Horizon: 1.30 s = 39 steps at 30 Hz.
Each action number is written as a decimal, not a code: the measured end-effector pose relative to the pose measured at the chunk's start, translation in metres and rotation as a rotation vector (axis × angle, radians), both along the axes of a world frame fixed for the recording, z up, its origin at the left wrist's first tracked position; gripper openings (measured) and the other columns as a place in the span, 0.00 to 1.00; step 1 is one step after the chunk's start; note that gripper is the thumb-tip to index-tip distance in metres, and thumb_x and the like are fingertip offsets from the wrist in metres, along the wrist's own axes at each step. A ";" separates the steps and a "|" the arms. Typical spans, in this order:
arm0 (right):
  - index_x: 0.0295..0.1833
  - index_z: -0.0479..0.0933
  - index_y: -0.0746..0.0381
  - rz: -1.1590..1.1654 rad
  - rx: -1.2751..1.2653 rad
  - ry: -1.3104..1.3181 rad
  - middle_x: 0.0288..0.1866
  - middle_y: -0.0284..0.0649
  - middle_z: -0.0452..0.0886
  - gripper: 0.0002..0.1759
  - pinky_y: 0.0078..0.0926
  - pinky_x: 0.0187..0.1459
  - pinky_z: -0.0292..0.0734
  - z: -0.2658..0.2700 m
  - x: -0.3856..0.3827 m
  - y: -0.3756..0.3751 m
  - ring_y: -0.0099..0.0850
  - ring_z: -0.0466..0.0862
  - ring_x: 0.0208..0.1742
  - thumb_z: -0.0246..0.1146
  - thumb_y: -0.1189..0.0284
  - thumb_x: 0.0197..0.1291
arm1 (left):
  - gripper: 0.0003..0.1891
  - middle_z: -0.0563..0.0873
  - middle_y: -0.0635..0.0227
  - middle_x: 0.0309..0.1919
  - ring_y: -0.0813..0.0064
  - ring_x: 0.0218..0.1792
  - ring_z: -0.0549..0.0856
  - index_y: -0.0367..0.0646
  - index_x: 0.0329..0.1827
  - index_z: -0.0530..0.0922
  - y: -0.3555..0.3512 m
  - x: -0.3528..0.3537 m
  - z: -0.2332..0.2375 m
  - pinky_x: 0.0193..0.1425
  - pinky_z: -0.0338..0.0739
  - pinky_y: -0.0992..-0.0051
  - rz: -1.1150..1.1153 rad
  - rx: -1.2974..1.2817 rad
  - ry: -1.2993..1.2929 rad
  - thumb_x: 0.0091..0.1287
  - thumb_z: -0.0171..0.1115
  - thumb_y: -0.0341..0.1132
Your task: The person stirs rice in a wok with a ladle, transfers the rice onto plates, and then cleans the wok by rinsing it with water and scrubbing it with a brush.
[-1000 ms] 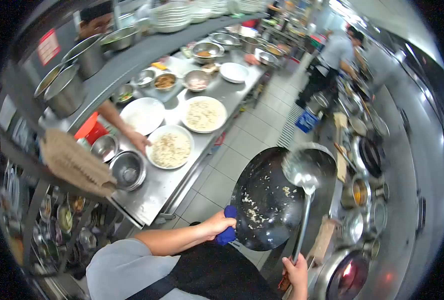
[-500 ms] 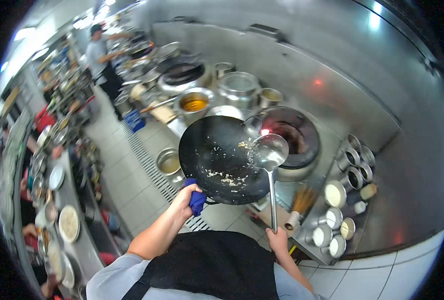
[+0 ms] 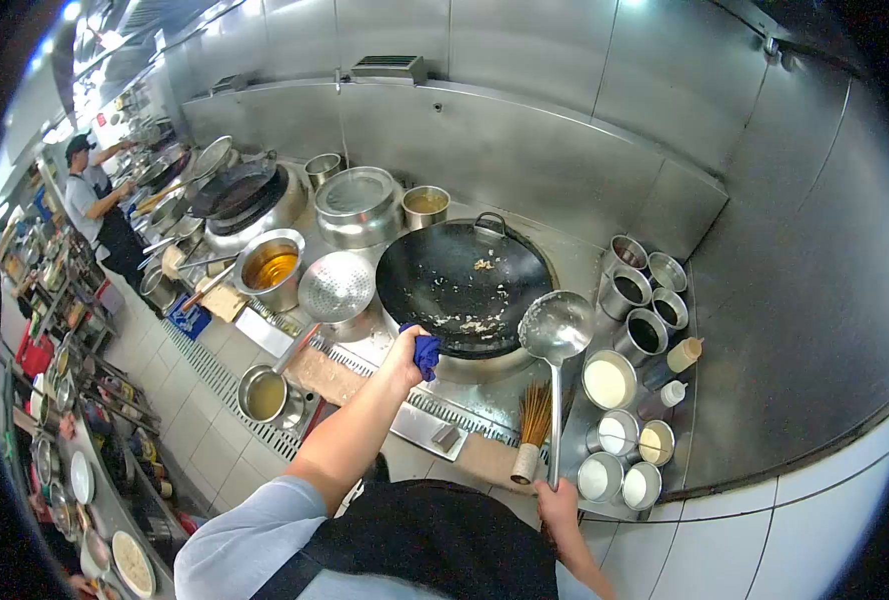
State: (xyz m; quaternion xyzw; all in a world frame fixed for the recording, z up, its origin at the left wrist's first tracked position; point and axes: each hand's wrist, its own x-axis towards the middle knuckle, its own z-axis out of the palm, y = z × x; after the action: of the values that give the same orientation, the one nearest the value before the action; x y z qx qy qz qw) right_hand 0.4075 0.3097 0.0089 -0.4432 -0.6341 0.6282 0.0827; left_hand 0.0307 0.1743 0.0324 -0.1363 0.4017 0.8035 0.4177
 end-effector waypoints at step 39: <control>0.24 0.63 0.57 0.090 -0.693 0.106 0.14 0.33 0.69 0.11 0.20 0.14 0.65 0.100 -0.664 0.010 0.25 0.73 0.14 0.56 0.77 0.55 | 0.20 0.82 0.50 0.38 0.52 0.40 0.83 0.45 0.49 0.75 -0.192 -0.043 -0.085 0.44 0.78 0.57 -0.583 -1.094 1.261 0.60 0.61 0.47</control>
State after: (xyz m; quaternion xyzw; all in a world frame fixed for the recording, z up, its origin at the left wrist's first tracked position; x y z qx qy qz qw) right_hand -0.2568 0.3196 0.1085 -0.3836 -0.3970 0.8310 -0.0675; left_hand -0.0120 -0.0174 -0.0524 0.2592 0.9043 0.2857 0.1829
